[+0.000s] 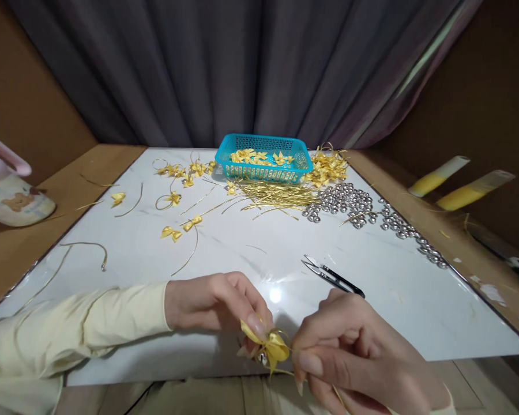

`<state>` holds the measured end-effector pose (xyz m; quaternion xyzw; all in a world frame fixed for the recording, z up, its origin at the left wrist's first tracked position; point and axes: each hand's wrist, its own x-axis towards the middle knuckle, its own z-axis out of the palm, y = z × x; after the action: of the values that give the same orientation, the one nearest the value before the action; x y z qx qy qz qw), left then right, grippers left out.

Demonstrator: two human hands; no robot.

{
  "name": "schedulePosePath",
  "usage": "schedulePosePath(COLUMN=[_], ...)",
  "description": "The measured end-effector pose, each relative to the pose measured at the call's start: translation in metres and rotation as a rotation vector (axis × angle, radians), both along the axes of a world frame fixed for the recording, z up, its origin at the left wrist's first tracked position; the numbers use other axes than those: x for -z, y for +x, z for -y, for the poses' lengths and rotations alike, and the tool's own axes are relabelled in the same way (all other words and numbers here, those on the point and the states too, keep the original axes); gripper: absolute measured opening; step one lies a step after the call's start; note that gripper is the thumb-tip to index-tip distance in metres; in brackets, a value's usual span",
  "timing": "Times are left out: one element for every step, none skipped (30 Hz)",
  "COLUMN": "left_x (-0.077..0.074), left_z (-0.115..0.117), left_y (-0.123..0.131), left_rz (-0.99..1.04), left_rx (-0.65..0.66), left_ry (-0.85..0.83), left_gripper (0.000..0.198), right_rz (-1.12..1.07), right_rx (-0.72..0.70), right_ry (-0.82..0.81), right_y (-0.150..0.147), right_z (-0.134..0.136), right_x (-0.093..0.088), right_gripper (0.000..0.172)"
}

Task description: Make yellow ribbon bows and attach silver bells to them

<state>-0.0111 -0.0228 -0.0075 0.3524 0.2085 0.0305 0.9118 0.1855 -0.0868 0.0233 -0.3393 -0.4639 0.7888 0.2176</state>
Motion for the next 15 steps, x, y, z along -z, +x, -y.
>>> schedulePosePath(left_x=[-0.0005, -0.0011, -0.0017, -0.0022, -0.0027, -0.003, -0.0032, -0.0034, -0.0035, -0.0038, -0.004, -0.0044, -0.0049, -0.0053, -0.0058], left_z=[0.0, 0.0, 0.0, 0.0, 0.0, 0.0, 0.0001, 0.0001, 0.0002, 0.0003, 0.0004, 0.0005, 0.0005, 0.0005, 0.0005], left_y=[0.0004, 0.0008, 0.0011, 0.0014, 0.0016, 0.0016, 0.0015, 0.0014, 0.0011, 0.0008, 0.0005, 0.0003, 0.0, -0.0001, -0.0002], left_rz=[-0.003, -0.007, -0.013, -0.017, -0.019, -0.017, -0.013, -0.008, -0.003, -0.001, -0.002, -0.007, -0.015, -0.021, -0.026], left_rx=[-0.001, -0.001, 0.0, 0.001, 0.001, 0.002, 0.002, 0.003, 0.004, 0.004, 0.0, -0.009, -0.021, -0.034, -0.047], left_ry=[0.0, -0.001, -0.003, -0.007, -0.01, -0.014, -0.017, -0.02, -0.021, -0.021, -0.019, -0.017, -0.015, -0.012, -0.008], left_gripper=[0.008, 0.008, 0.008, 0.008, 0.008, 0.008, 0.009, 0.009, 0.009, 0.009, 0.009, 0.008, 0.008, 0.007, 0.007], right_rz=[-0.008, -0.017, -0.025, -0.034, -0.045, -0.056, -0.067, -0.074, -0.08, -0.081, -0.076, -0.069, -0.06, -0.051, -0.04], right_rx=[0.001, 0.002, 0.001, 0.0, -0.001, -0.005, -0.003, 0.0, 0.005, 0.011, 0.016, 0.02, 0.02, 0.017, 0.017], right_ry=[-0.009, -0.016, -0.02, -0.022, -0.022, -0.023, -0.021, -0.023, -0.028, -0.03, -0.033, -0.036, -0.039, -0.04, -0.041], right_y=[0.0003, 0.0006, 0.0009, 0.001, 0.001, 0.001, 0.0009, 0.0009, 0.0009, 0.001, 0.0011, 0.0013, 0.0015, 0.0017, 0.0018], right_z=[-0.0002, -0.0005, -0.0009, -0.0012, -0.0014, -0.0016, -0.0016, -0.0016, -0.0015, -0.0015, -0.0014, -0.0015, -0.0017, -0.002, -0.0023], right_x=[0.0009, 0.0019, 0.0029, 0.0037, 0.0045, 0.005, 0.0052, 0.0052, 0.0051, 0.0048, 0.0046, 0.0045, 0.0044, 0.0046, 0.0049], right_gripper=[0.034, 0.033, 0.032, 0.031, 0.031, 0.03, 0.03, 0.029, 0.029, 0.028, 0.028, 0.028, 0.029, 0.03, 0.031])
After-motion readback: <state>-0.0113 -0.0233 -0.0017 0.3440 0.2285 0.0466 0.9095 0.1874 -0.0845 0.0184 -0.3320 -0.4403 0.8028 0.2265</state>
